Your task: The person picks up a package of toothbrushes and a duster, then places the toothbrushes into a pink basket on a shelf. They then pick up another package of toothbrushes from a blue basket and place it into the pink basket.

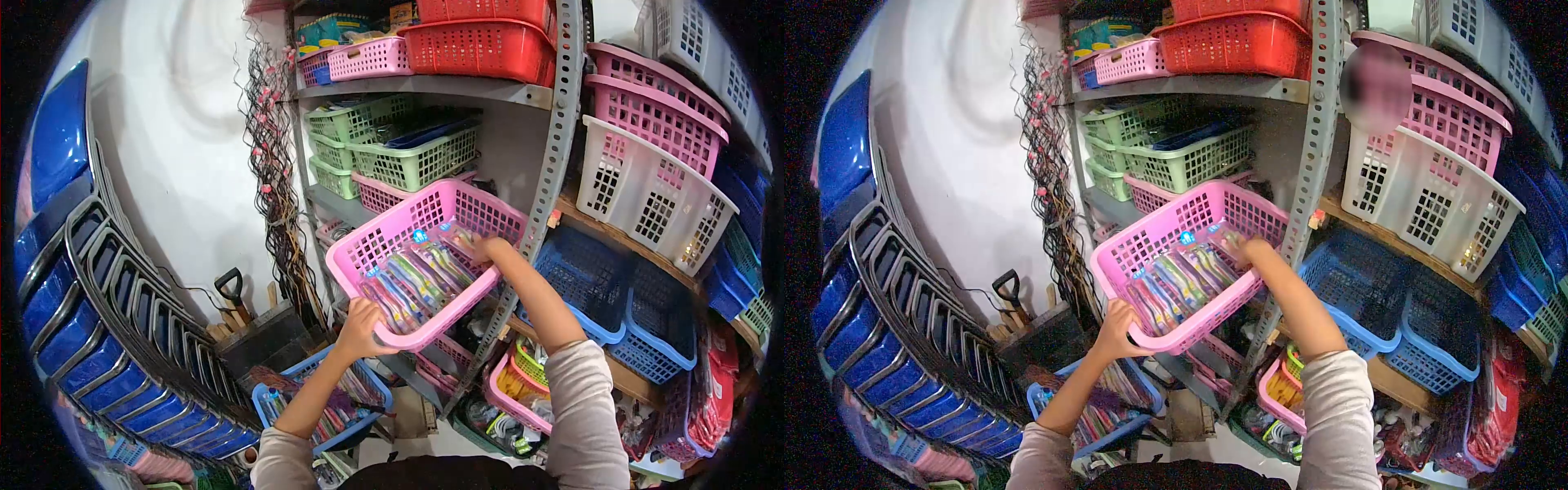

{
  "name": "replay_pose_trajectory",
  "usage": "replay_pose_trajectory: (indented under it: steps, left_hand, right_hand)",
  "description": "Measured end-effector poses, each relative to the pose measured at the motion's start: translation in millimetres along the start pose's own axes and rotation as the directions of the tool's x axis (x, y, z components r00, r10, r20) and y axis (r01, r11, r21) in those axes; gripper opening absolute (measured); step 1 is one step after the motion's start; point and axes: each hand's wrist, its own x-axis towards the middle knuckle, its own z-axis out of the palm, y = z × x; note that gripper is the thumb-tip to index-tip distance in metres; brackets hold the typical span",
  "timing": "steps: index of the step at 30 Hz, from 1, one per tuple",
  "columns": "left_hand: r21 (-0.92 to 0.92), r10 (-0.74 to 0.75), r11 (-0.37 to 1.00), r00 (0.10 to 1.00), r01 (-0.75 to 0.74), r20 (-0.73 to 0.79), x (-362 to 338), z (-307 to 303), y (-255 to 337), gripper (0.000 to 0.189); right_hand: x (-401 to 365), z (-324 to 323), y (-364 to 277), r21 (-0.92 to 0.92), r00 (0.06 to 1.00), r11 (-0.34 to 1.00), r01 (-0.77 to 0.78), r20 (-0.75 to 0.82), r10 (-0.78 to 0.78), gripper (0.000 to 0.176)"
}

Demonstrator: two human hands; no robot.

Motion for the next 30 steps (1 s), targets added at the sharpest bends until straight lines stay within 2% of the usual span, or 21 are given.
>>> replay_pose_trajectory:
  steps: [9, 16, 25, 27, 28, 30]
  left_hand:
    - [0.073, 0.020, 0.997, 1.000, -0.020, -0.006, 11.2, -3.1, 8.1, 0.057]
    - [0.041, -0.039, 0.998, 0.999, 0.037, 0.035, 18.3, 0.0, 14.1, 0.059]
    - [0.053, -0.009, 0.999, 1.000, 0.008, 0.026, 10.1, 1.7, 12.1, 0.057]
    - [0.042, -0.020, 0.999, 0.999, 0.019, 0.025, 8.2, 3.0, 11.2, 0.057]
    - [0.034, -0.026, 0.999, 0.999, 0.025, 0.024, 8.7, 3.2, 10.7, 0.057]
    - [0.034, -0.023, 0.999, 0.999, 0.023, 0.022, 10.5, 3.3, 11.1, 0.057]
  right_hand:
    - [4.3, -6.7, 1.3, -0.068, 0.999, 0.997, 0.036, -0.019, -0.037, 0.093]
    - [9.2, -6.1, 5.6, -0.125, 0.997, 0.990, 0.065, -0.037, -0.070, 0.096]
    - [4.6, -16.3, -2.1, -0.204, 0.991, 0.974, 0.100, -0.067, -0.116, 0.099]
    - [-6.6, -15.4, -5.1, -0.172, 0.995, 0.983, 0.063, -0.060, -0.074, 0.082]
    - [-2.3, -14.1, -5.1, -0.174, 0.996, 0.983, 0.063, -0.059, -0.074, 0.082]
    - [17.3, -9.4, -7.6, -0.213, 0.991, 0.972, 0.094, -0.071, -0.112, 0.070]
